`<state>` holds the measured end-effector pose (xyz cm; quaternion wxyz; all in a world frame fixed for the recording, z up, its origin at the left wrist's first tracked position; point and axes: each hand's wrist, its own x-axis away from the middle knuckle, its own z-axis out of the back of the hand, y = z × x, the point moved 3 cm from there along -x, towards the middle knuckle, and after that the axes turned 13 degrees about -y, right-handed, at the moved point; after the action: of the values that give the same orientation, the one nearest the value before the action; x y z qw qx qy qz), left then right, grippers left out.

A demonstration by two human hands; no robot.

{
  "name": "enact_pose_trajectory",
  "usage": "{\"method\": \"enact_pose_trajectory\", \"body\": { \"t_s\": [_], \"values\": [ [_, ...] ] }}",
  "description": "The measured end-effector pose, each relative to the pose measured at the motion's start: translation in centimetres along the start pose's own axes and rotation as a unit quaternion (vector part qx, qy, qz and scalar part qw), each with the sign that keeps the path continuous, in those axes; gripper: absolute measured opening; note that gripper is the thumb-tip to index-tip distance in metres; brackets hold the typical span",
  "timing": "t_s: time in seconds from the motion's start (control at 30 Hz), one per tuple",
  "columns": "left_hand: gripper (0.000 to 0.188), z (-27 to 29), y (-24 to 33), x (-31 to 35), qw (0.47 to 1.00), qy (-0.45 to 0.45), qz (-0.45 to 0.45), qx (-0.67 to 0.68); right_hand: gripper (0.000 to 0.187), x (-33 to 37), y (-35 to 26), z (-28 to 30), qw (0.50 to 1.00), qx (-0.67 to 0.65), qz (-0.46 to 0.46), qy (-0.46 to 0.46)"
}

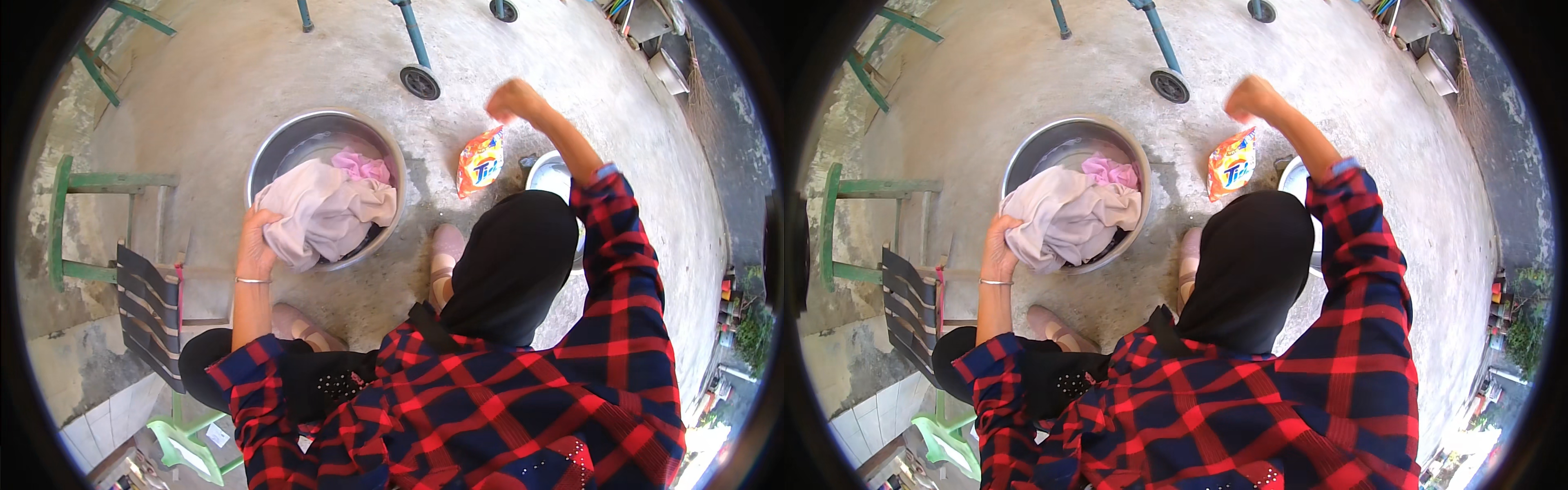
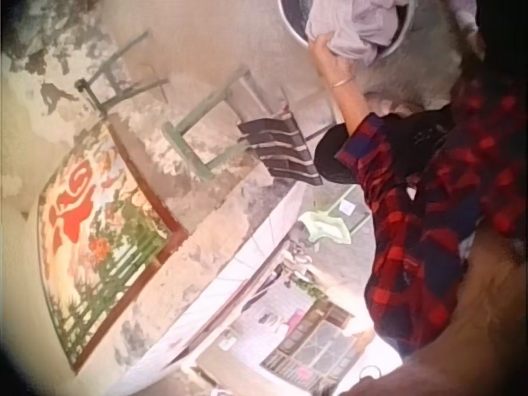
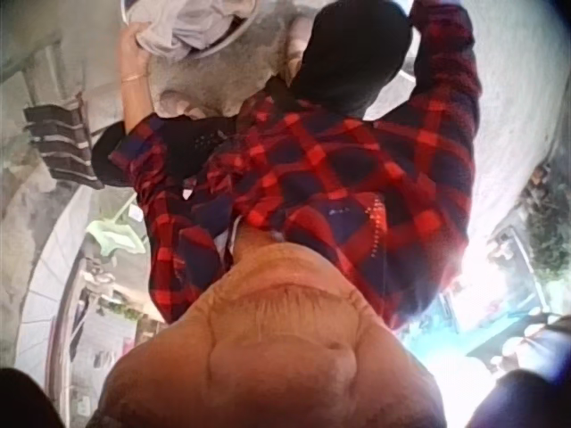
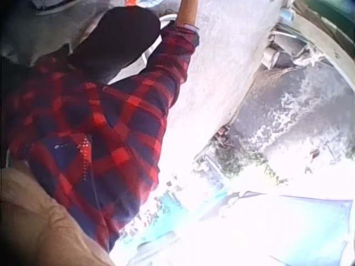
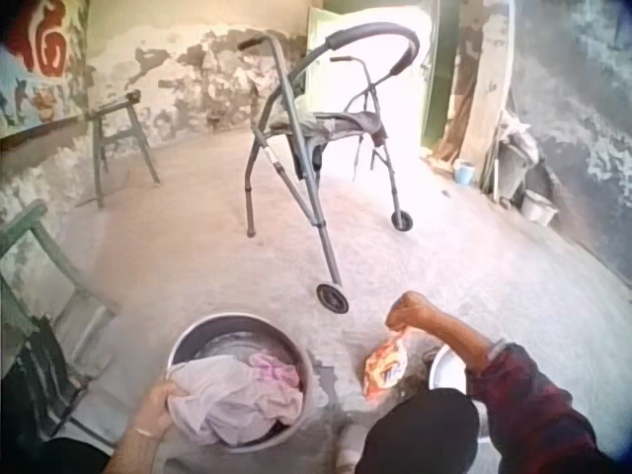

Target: The person is washing clothes by hand in a metal basin. They repeatedly scrub, wring, and rinse various garments, including a white cloth and a pink garment, using water from the basin.

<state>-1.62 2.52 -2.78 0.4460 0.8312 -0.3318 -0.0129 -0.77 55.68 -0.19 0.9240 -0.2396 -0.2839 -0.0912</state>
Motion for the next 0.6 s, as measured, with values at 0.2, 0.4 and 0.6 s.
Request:
{"method": "enact_pose_trajectory", "body": {
  "t_s": [0.2,0.4,0.6],
  "values": [
    [0.05,2.5,0.4,0.6,0.991,0.076,0.002,0.107,0.015,-2.2,9.3,-14.4,0.965,-0.257,-0.036,0.041],
    [0.045,2.0,-2.3,1.4,0.982,0.112,0.014,0.149,0.031,-10.1,11.0,-22.3,0.979,-0.015,0.102,0.177],
    [0.045,-0.1,-3.2,-0.1,0.978,0.069,-0.005,0.198,0.011,-13.5,13.8,-24.0,0.97,0.196,-0.033,0.143]
  ]
}}
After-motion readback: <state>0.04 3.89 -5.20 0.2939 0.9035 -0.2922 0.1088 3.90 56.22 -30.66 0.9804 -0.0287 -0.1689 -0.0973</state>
